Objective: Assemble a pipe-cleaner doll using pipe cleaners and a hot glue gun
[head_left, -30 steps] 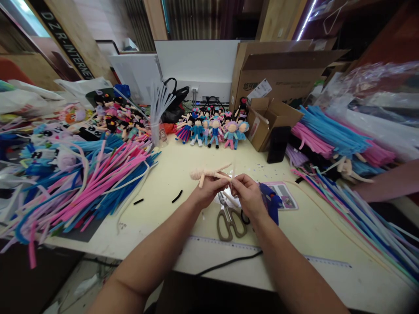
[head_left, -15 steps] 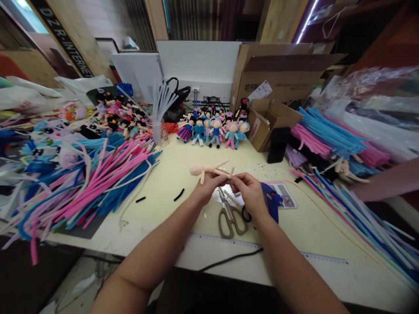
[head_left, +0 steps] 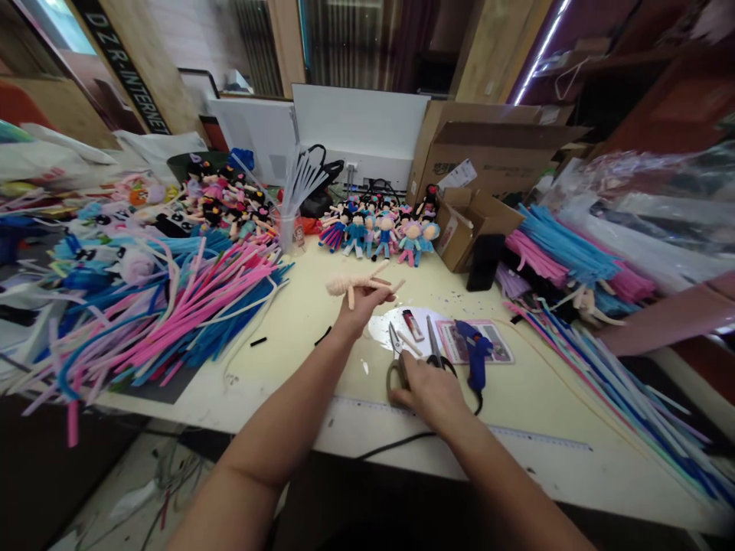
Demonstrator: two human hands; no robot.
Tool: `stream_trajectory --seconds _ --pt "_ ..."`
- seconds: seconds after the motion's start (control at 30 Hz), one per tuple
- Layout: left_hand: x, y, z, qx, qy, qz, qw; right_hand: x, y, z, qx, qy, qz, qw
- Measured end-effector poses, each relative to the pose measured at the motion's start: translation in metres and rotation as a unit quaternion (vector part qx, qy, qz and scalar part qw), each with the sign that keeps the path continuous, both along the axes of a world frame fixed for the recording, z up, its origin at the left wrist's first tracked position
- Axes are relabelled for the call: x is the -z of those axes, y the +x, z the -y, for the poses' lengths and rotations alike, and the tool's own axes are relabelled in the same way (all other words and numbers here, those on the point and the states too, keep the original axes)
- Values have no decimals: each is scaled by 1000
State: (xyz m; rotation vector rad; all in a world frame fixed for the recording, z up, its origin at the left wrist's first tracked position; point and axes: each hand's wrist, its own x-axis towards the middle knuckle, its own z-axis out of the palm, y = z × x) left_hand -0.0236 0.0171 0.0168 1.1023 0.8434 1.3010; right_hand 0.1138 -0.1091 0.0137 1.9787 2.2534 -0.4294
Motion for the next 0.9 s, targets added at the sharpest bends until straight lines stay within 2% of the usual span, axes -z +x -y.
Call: stream_trajectory --seconds 0.13,0.3,0.37,0.4,0.47,0.53,0.6,0.63,0.7,0.83,0.9 --pt "-7 2 3 -7 3 8 1000 5 -1 2 20 4 -15 1000" --pt "-17 1 5 24 -17 21 999 8 2 2 38 29 -24 999" --pt "-20 -4 6 38 -40 23 998 11 8 3 54 42 -91 993" --pt "-20 -8 6 43 -52 24 997 13 12 4 64 41 -155 985" --pt "-16 -17 5 53 -74 24 996 16 23 7 88 18 -325 941" --pt "-8 -24 5 67 -93 25 993 17 35 11 113 -14 -478 871" --pt "2 -30 4 86 -112 25 990 16 43 13 124 -26 -556 822" --pt "7 -31 4 94 -121 26 988 15 46 14 122 -25 -568 814" --pt "16 -33 5 111 -139 30 984 12 50 13 104 -13 -548 830" --pt "21 -34 7 158 -160 26 974 5 54 6 70 88 -378 919" --pt "20 -36 8 180 -160 21 970 1 55 1 52 117 -311 942"
